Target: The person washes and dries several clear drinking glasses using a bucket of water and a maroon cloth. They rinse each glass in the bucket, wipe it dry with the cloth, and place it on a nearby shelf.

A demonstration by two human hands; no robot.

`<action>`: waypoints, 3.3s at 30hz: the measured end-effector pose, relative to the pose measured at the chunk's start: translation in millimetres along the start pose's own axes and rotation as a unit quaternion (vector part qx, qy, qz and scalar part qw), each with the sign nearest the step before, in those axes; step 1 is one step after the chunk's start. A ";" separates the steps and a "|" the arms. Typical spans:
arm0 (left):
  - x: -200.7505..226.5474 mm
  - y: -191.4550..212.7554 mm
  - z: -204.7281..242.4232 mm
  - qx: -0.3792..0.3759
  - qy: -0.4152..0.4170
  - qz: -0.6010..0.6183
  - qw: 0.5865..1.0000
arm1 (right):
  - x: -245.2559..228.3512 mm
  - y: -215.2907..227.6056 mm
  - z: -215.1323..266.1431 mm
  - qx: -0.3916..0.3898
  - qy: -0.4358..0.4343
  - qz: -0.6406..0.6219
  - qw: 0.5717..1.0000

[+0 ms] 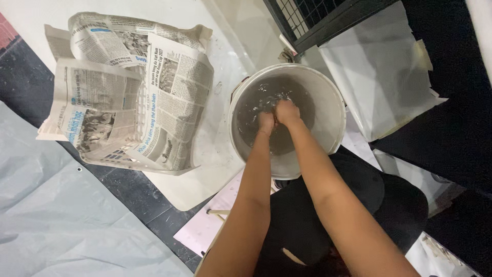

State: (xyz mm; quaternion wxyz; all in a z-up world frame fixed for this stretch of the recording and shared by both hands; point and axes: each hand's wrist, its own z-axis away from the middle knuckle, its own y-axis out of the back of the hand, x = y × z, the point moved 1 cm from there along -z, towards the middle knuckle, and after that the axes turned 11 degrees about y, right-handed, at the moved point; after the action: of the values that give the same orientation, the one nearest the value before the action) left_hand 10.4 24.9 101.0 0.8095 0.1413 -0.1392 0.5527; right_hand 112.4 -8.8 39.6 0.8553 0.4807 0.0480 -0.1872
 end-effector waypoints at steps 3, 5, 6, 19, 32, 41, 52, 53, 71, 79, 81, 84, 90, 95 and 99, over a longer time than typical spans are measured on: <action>-5.6 1.8 -0.6 0.133 -0.185 -0.181 0.957 | -8.9 6.8 3.3 0.013 0.105 0.156 0.982; -6.3 0.0 0.4 0.195 -0.216 -0.219 0.931 | -15.4 12.3 3.8 -0.052 0.226 0.279 0.932; -6.4 -0.9 0.2 0.185 -0.162 -0.159 0.956 | -16.1 15.7 4.0 -0.047 0.191 0.238 0.951; -3.7 -9.5 4.4 -0.122 0.009 0.138 0.983 | 27.8 -18.2 -4.5 -0.066 0.011 0.099 0.993; 11.8 11.7 -18.7 -0.223 0.113 0.508 0.825 | -0.2 20.4 24.6 0.060 -0.110 -0.208 0.970; 34.0 18.3 22.9 -0.206 0.140 0.476 0.843 | -10.2 -17.3 28.2 -0.102 0.176 -0.229 0.952; -3.4 5.6 -32.2 -0.207 0.178 0.364 0.891 | -11.3 -1.7 18.4 -0.154 0.023 -0.290 0.944; -6.9 7.0 -37.0 -0.210 0.174 0.359 0.893 | -13.1 5.9 17.3 -0.188 -0.006 -0.460 0.868; 6.7 21.4 -10.4 -0.153 0.197 0.425 0.870 | -19.7 -21.2 25.4 -0.118 0.082 0.030 0.989; 11.4 20.8 -3.8 -0.095 0.181 0.477 0.855 | -9.7 -8.1 12.8 0.003 -0.041 -0.429 0.902; 9.1 21.3 -10.1 -0.047 0.155 0.485 0.859 | -15.3 -2.5 11.1 0.058 -0.075 -0.381 0.920; 5.8 22.8 -22.1 -0.102 0.037 0.539 0.835 | -23.1 0.9 6.1 0.098 -0.162 -0.436 0.880; 8.1 18.2 -15.7 -0.084 0.039 0.578 0.811 | -7.5 -0.4 8.8 -0.022 -0.303 -0.702 0.644; 8.1 21.7 -20.6 0.059 0.084 0.365 0.925 | 4.9 -14.8 6.5 0.074 -0.166 -0.661 0.728; -0.4 18.8 -18.2 0.116 0.123 0.101 0.980 | 1.7 -13.9 11.1 0.293 0.110 -0.221 0.924</action>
State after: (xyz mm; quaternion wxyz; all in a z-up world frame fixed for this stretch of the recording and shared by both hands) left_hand -6.0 38.1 85.6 0.7383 0.1501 0.0126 0.6575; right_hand 107.8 -25.1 33.9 0.6026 0.7044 0.1897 -0.3236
